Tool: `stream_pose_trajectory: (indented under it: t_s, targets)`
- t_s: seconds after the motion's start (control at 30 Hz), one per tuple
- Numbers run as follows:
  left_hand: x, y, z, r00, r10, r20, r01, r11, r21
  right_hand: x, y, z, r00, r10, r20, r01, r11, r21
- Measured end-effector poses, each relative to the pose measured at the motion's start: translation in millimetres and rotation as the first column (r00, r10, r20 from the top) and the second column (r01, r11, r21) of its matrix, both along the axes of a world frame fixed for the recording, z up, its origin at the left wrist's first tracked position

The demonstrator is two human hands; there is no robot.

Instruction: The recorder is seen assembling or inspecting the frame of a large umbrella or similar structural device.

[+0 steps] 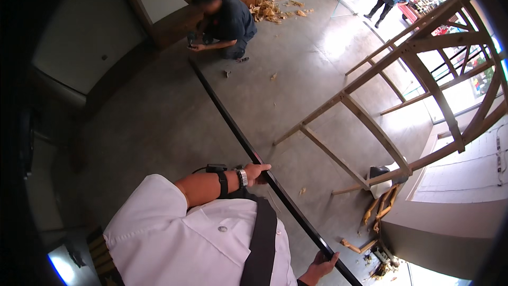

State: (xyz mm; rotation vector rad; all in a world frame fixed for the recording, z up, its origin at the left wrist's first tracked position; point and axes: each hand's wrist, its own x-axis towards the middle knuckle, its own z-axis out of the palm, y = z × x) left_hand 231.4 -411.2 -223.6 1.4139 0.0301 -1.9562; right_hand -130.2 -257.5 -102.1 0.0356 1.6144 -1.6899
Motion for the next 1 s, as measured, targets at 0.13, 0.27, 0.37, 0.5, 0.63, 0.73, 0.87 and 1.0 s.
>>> stream_pose_trajectory:
  t_s: [0.13,0.27,0.37,0.5,0.63,0.73,0.87,1.0]
  targets:
    - [-18,13,-1,0.999,0.034,0.015,-0.034,0.999,-0.006,-24,12,-16,1.000,-0.006,0.010,0.006,1.000,0.009]
    - [-28,22,-8,0.994,0.054,0.093,-0.056,0.998,0.018,-34,19,-21,0.993,0.024,0.114,-0.004,0.985,-0.171]
    - [-31,29,-7,0.987,0.049,0.152,-0.053,0.998,0.021,-48,26,-31,0.993,0.020,0.113,0.000,0.984,-0.180]
    - [-30,28,-8,0.972,0.068,0.224,-0.076,0.997,0.027,-46,26,-31,0.996,0.032,0.082,-0.020,0.990,-0.141]
    - [-23,19,-2,0.965,0.053,0.258,-0.058,0.998,0.012,-36,26,-27,0.999,0.024,0.046,-0.019,0.994,-0.108]
    - [-14,12,-5,0.963,0.087,0.257,-0.092,0.996,0.007,-24,26,-25,1.000,0.016,0.014,-0.015,0.997,-0.079]
    - [3,1,-10,0.968,0.067,0.240,-0.073,0.997,0.014,-8,23,-26,1.000,-0.026,-0.018,0.025,0.999,-0.032]
    - [20,-6,-23,0.959,0.053,0.279,-0.061,0.998,0.020,16,19,-20,0.998,-0.013,-0.054,0.013,1.000,-0.011]
